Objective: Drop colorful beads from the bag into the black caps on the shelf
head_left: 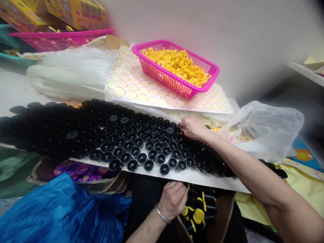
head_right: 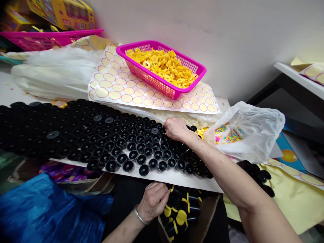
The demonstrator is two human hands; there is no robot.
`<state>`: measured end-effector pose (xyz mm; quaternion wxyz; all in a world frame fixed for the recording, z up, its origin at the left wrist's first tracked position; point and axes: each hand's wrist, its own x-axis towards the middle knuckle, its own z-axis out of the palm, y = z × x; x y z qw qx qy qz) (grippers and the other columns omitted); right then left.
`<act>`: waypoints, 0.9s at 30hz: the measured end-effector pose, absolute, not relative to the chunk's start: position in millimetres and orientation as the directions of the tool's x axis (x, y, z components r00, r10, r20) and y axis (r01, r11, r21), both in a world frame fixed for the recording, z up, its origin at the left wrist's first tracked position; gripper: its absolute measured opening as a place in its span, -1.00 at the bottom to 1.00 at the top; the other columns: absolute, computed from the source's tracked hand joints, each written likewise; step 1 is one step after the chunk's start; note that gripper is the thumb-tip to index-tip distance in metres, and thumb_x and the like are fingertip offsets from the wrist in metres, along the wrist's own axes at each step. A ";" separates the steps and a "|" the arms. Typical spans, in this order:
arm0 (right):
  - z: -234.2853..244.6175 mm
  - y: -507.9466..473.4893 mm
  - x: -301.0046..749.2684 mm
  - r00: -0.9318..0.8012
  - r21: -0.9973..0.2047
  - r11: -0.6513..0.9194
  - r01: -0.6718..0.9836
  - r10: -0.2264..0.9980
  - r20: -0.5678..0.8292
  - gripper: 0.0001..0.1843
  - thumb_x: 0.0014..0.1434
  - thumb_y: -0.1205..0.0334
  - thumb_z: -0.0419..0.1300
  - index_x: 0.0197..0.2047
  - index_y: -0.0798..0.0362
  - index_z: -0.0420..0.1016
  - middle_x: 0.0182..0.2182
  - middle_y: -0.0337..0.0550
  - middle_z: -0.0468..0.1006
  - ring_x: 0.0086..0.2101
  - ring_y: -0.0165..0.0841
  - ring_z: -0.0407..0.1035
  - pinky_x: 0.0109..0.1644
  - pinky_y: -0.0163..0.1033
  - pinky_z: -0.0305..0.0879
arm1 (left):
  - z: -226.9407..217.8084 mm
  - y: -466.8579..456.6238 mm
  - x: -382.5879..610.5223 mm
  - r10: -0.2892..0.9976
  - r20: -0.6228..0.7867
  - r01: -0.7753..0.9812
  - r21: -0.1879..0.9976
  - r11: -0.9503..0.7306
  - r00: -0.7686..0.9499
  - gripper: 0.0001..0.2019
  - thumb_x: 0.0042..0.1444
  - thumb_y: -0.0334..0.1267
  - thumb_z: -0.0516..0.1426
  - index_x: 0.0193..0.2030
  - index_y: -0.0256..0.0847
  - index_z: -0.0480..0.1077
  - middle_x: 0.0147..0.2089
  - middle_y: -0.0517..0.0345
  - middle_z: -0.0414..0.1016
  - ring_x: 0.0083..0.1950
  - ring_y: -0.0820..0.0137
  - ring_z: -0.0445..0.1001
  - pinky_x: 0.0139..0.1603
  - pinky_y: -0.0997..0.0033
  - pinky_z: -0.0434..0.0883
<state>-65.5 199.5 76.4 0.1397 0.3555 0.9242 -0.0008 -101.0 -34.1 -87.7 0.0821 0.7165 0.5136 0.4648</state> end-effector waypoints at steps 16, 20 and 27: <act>77.8 220.7 -55.4 -0.714 -0.262 0.671 0.694 0.688 -0.129 -0.77 0.12 0.36 0.06 -0.31 0.12 0.56 -0.32 -0.07 0.58 -0.31 -0.34 0.40 -0.27 -0.35 0.18 | -86.1 -33.3 -101.1 0.829 0.559 0.664 0.607 -0.438 0.036 -0.77 0.12 -0.51 0.02 -0.53 -0.22 0.22 -0.55 0.19 0.23 -0.49 0.48 0.20 -0.44 0.44 0.19; 79.0 211.9 -58.4 -0.745 -0.322 0.683 0.656 0.654 -0.132 -0.79 0.14 0.31 0.08 -0.30 0.10 0.56 -0.30 -0.11 0.58 -0.28 -0.35 0.40 -0.25 -0.36 0.18 | -85.4 -32.6 -100.4 0.824 0.566 0.670 0.599 -0.439 0.034 -0.77 0.12 -0.51 0.03 -0.53 -0.22 0.22 -0.56 0.20 0.23 -0.50 0.48 0.20 -0.43 0.44 0.19; 79.4 204.1 -62.2 -0.785 -0.288 0.732 0.617 0.596 -0.169 -0.77 0.15 0.30 0.08 -0.34 0.10 0.58 -0.31 -0.09 0.58 -0.25 -0.32 0.39 -0.21 -0.34 0.17 | -86.2 -32.8 -100.2 0.825 0.564 0.684 0.590 -0.428 0.030 -0.76 0.12 -0.50 0.03 -0.54 -0.22 0.21 -0.56 0.21 0.22 -0.50 0.49 0.19 -0.45 0.45 0.18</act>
